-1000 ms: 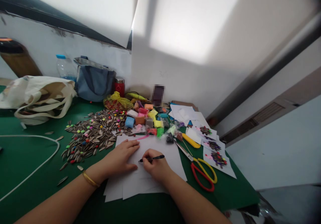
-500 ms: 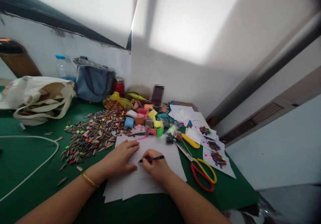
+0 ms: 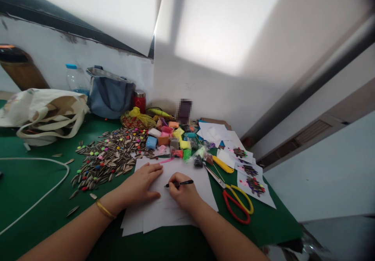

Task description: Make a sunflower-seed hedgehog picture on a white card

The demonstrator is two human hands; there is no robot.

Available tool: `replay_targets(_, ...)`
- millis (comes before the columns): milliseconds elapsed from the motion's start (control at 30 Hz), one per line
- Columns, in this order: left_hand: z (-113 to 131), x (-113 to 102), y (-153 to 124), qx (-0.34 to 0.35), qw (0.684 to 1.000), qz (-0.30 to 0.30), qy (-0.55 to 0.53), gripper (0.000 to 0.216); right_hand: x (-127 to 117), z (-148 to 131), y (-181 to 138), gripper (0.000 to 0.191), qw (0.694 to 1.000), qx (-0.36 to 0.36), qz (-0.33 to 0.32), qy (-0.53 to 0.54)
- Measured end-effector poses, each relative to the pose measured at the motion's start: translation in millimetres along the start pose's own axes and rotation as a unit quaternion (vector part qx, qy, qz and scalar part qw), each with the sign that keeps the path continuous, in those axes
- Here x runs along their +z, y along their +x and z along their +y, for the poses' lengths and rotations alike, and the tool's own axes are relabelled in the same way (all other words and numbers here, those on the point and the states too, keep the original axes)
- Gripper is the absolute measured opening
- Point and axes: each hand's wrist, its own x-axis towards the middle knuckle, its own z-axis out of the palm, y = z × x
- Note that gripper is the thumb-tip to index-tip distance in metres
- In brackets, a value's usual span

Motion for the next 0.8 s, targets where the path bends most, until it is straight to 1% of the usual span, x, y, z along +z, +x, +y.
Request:
replay_targets(200,-2.5,2.1,0.2,0.008,1.0,0.001,0.002,0.076,0.3,3.6,0.7,0.009,1.0,0.005,0.022,0.001)
replay_targets(433,-3.3,3.4,-0.3,0.013,1.0,0.007,0.004,0.075,0.7,4.9,1.6,0.01,1.0,0.004,0.03,0.002)
replay_targets(800,2.1,-0.8,0.7,-0.001,1.0,-0.002,0.004,0.074,-0.4,6.9,2.1,0.01,1.0,0.011,0.018,-0.007)
